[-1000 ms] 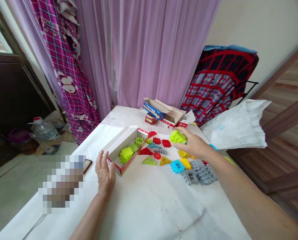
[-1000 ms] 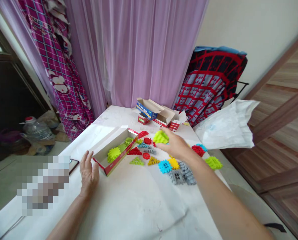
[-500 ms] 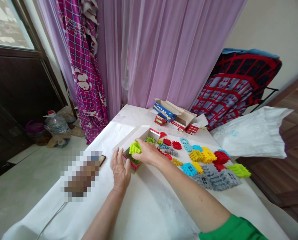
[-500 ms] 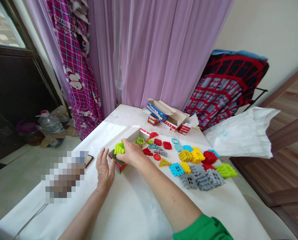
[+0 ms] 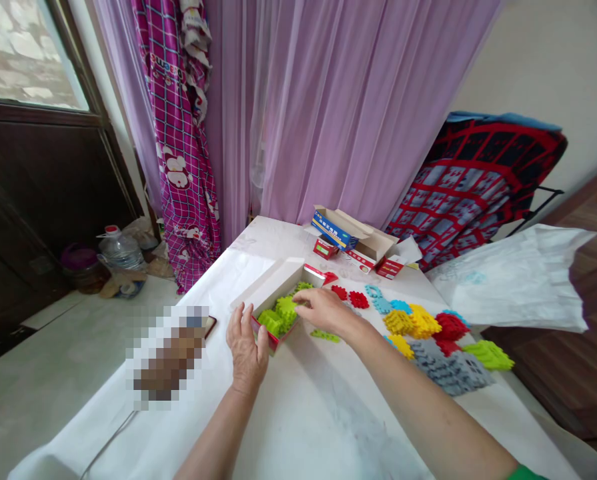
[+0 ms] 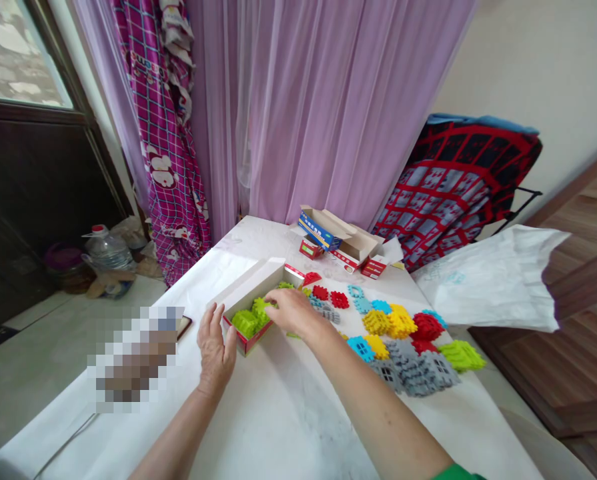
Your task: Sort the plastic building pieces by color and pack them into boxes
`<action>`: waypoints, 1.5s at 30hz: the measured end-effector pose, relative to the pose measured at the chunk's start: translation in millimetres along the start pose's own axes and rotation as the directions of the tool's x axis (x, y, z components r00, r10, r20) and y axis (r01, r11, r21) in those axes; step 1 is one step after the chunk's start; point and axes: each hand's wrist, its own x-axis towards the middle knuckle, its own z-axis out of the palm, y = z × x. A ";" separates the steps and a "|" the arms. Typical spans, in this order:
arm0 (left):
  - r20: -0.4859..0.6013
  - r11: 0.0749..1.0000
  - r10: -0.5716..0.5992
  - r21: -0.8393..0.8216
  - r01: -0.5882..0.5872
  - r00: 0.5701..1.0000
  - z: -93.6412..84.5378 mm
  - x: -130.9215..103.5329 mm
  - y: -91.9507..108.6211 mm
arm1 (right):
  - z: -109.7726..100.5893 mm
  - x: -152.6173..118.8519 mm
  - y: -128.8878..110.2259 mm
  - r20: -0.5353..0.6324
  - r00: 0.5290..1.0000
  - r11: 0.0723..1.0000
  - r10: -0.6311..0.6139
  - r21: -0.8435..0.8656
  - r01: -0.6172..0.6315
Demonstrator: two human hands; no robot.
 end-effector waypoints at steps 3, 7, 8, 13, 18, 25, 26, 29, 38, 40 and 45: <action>-0.009 1.000 -0.002 -0.003 0.002 1.000 0.4 0.5 0.3 | 8.0 5.3 -16.3 0.027 0.997 0.992 -0.077 -0.098 0.079; -0.003 1.000 -0.001 0.000 0.001 1.000 -1.1 0.6 0.4 | 21.4 17.2 -37.7 0.128 0.990 0.962 -0.067 -0.254 0.098; 0.000 1.000 -0.002 0.000 0.002 1.000 -1.3 0.5 0.5 | 23.5 20.4 -39.7 0.159 0.985 0.954 -0.062 -0.280 0.105; 0.007 1.000 -0.019 -0.007 0.019 1.000 -1.6 0.4 0.3 | 20.7 33.1 -37.4 0.313 0.944 0.922 -0.106 -0.325 0.212; 0.017 1.000 -0.014 -0.007 0.014 1.000 -1.6 0.0 -0.9 | 8.5 31.8 -38.6 0.372 0.914 0.891 -0.164 -0.341 0.299; 0.007 1.000 -0.013 -0.003 0.013 1.000 -0.3 -1.2 -2.2 | 13.7 30.4 -46.9 0.337 0.931 0.885 -0.143 -0.377 0.272; 0.005 1.000 -0.013 -0.004 0.013 1.000 -0.4 -1.2 -2.3 | 14.8 31.1 -47.4 0.338 0.928 0.875 -0.154 -0.390 0.287; 0.005 1.000 -0.022 -0.010 0.022 1.000 -0.6 -1.0 -2.2 | 16.9 31.8 -47.1 0.352 0.905 0.827 -0.240 -0.414 0.381; 0.009 0.998 -0.053 -0.034 0.054 0.999 0.0 -1.7 -4.0 | 19.1 33.8 -48.1 0.380 0.890 0.768 -0.251 -0.481 0.422; 0.021 0.998 -0.057 -0.027 0.057 0.998 -0.5 -2.5 -5.1 | 17.3 34.8 -50.2 0.384 0.894 0.787 -0.232 -0.465 0.405; 0.057 0.997 -0.082 -0.001 0.082 0.995 -2.4 -3.2 -4.5 | 12.6 35.4 -55.6 0.425 0.885 0.843 -0.192 -0.390 0.370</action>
